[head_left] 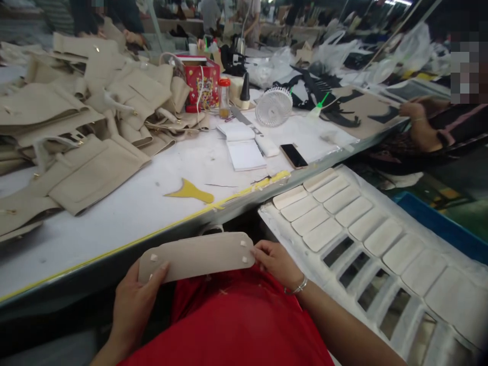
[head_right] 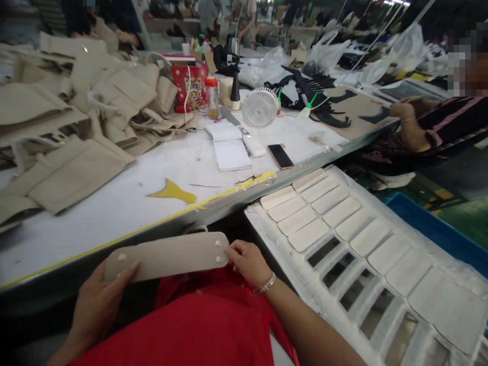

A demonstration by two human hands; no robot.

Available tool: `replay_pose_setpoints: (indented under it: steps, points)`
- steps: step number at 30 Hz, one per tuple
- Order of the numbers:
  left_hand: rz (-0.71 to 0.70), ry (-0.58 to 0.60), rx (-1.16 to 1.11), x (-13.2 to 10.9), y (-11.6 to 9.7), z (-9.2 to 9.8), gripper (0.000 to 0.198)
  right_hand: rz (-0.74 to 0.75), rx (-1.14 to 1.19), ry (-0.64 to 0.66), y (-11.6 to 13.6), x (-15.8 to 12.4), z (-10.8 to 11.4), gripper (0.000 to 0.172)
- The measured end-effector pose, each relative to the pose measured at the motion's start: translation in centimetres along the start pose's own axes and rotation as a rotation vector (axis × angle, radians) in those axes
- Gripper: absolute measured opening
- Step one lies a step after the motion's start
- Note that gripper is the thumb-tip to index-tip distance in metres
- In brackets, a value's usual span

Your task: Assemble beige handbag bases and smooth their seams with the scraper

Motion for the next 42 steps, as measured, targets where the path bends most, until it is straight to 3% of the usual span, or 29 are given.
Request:
replay_pose_setpoints:
  steps: [5, 13, 16, 18, 20, 23, 25, 28, 31, 42]
  points:
    - [-0.092, 0.038, 0.222, 1.3, 0.3, -0.4, 0.055, 0.023, -0.167, -0.005, -0.3, 1.9, 0.2, 0.029]
    - [-0.169, 0.067, 0.379, 2.7, 1.0, -0.7, 0.060, 0.055, -0.279, -0.045, 0.3, 2.5, 0.4, 0.030]
    - [-0.308, 0.058, 0.506, 3.3, 0.7, -0.8, 0.060, 0.062, -0.312, -0.058, 0.4, 2.6, 0.4, 0.030]
    - [-0.484, 0.021, 0.585, 3.4, -0.1, -1.3, 0.059, 0.069, -0.334, -0.066, 0.4, 2.6, 0.5, 0.030]
    - [-0.699, 0.058, 0.632, 3.0, -1.5, -2.8, 0.060, 0.068, -0.349, -0.072, 0.4, 2.6, 0.6, 0.029]
    - [-0.964, 0.308, 0.661, 2.0, -4.1, -6.5, 0.067, 0.066, -0.367, -0.070, 0.6, 2.6, 0.8, 0.028]
    - [-1.053, 0.468, 0.687, 1.2, -5.8, -9.3, 0.073, 0.072, -0.388, -0.059, 0.7, 2.7, 0.9, 0.027]
    - [-1.058, 0.605, 0.734, 0.6, -7.5, -12.8, 0.084, 0.088, -0.422, -0.048, 0.8, 2.9, 1.0, 0.026]
    - [-1.026, 0.667, 0.761, 0.2, -8.2, -14.8, 0.092, 0.087, -0.429, -0.041, 0.7, 3.0, 1.1, 0.026]
    - [-0.984, 0.670, 0.707, -0.3, -8.9, -15.6, 0.070, 0.035, -0.394, -0.021, 0.9, 2.8, 1.2, 0.024]
Point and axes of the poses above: each hand's wrist, its own x-axis towards the middle knuckle, its own z-axis out of the back of the hand, y = z × x, the point moved 3 cm from there along x, towards the middle knuckle
